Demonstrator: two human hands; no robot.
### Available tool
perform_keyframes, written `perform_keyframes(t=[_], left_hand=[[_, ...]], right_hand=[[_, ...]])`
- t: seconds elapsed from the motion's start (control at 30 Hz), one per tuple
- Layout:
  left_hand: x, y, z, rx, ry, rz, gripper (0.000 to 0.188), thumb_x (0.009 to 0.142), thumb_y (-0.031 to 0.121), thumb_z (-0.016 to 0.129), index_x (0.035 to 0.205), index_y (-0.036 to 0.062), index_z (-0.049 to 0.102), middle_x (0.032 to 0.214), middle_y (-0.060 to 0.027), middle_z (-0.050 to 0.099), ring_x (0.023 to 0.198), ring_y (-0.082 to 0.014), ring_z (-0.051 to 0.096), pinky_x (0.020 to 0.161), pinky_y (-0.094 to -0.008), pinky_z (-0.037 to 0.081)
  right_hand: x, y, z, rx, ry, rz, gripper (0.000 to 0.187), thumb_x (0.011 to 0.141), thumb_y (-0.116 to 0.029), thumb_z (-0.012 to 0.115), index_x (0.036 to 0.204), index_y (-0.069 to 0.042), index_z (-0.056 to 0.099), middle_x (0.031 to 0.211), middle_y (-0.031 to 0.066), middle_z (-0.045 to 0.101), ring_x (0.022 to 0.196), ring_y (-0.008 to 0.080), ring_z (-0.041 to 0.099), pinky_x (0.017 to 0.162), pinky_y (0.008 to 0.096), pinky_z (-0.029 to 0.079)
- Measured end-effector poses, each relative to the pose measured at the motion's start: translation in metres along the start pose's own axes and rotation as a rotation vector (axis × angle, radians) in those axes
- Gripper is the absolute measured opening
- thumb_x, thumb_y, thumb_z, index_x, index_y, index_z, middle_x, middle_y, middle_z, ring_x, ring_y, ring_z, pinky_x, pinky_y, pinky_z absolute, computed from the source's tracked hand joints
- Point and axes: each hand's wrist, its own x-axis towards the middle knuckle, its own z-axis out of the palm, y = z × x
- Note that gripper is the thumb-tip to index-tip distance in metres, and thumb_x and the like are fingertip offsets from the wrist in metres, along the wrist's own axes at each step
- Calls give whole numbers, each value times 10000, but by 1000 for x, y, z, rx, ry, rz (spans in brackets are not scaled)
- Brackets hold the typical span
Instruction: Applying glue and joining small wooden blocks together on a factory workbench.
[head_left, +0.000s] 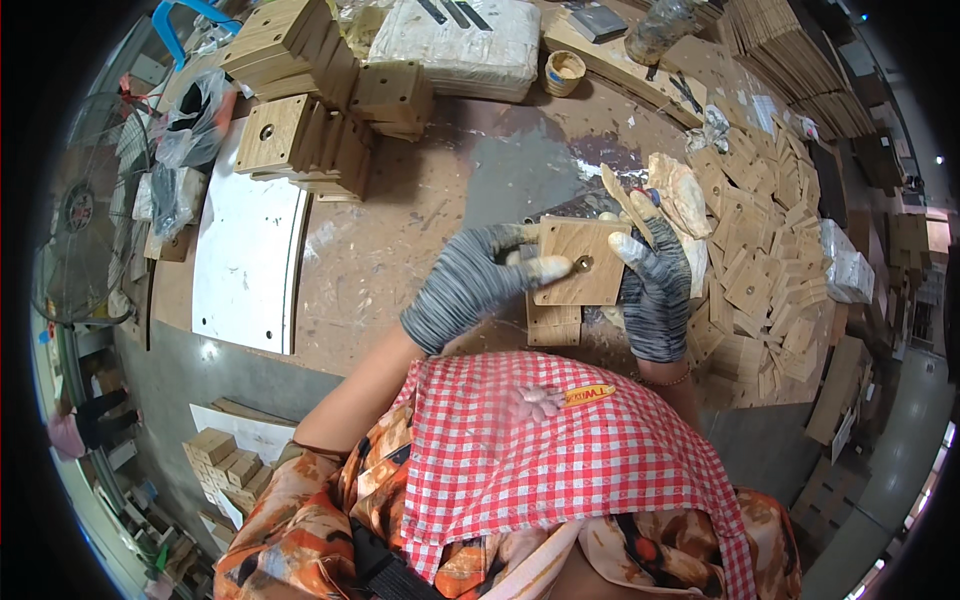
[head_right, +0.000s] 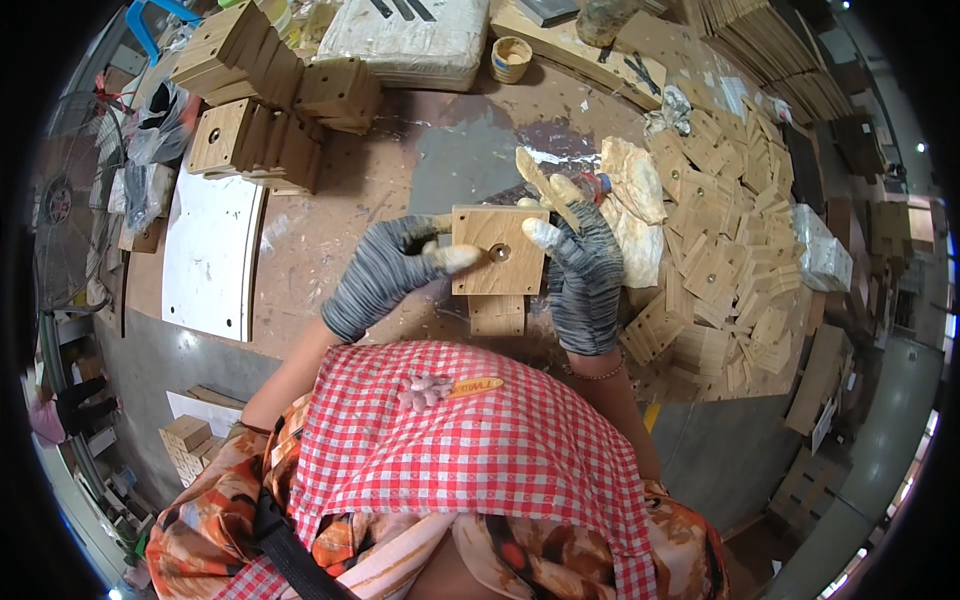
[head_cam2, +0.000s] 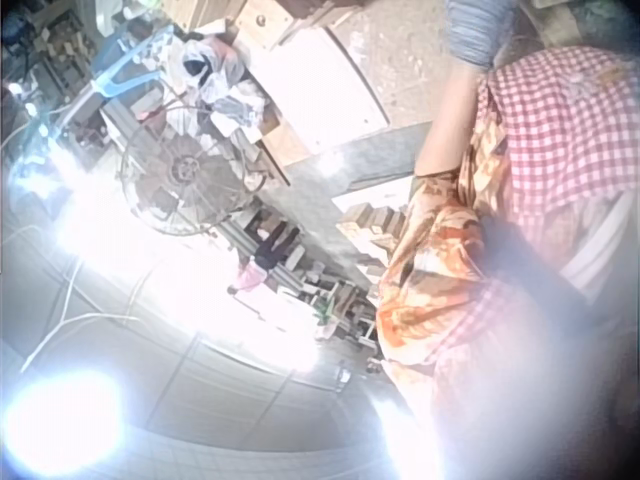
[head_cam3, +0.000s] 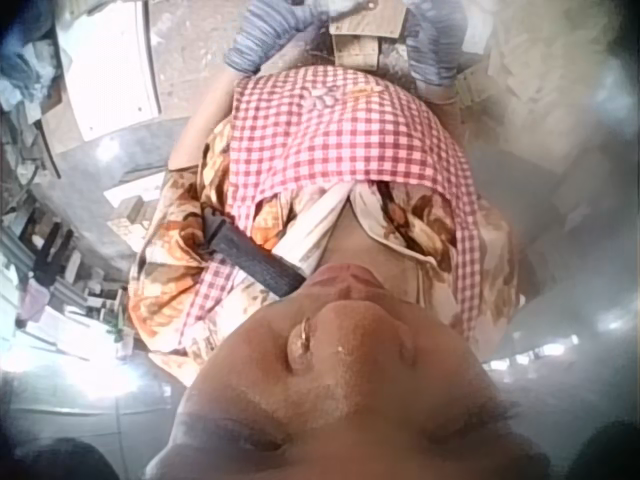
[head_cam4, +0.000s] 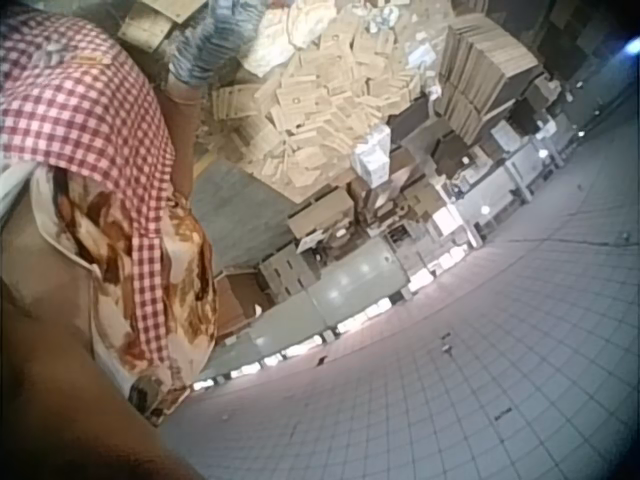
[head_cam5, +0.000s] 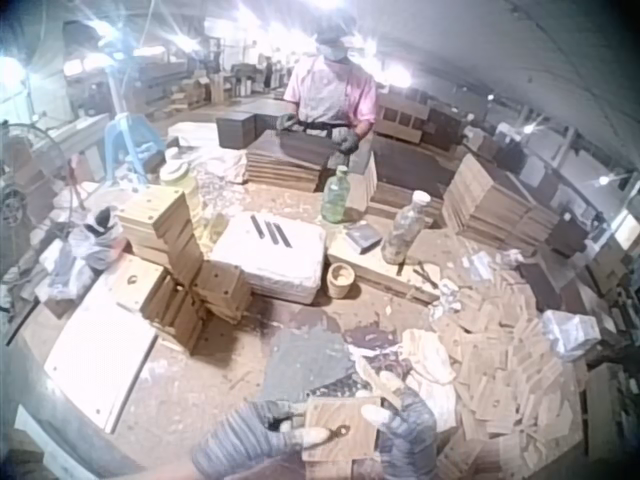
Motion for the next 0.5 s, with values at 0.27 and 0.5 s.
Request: perform_keyframes(t=[0.27,0.5], left_hand=[[-4,-1,33,-477,43,141,531,873,362,663,1217,-29,559,973,-163,669,902,-173,635,809,-298,507],[2,-3,19,281,269,242,483,872,238,624,1259,-30,512,978,-259,632,926,-371,624,817,-409,491]], right_hand=[[-4,4,11,-118,31,-119,483,792,-58,649,1245,50,525,1100,100,602,1015,173,561,935,282,442],[-5,-16,-10,-715,-296,-803,264,793,-29,685,1049,22,646,1002,92,640,891,165,590,810,298,476]])
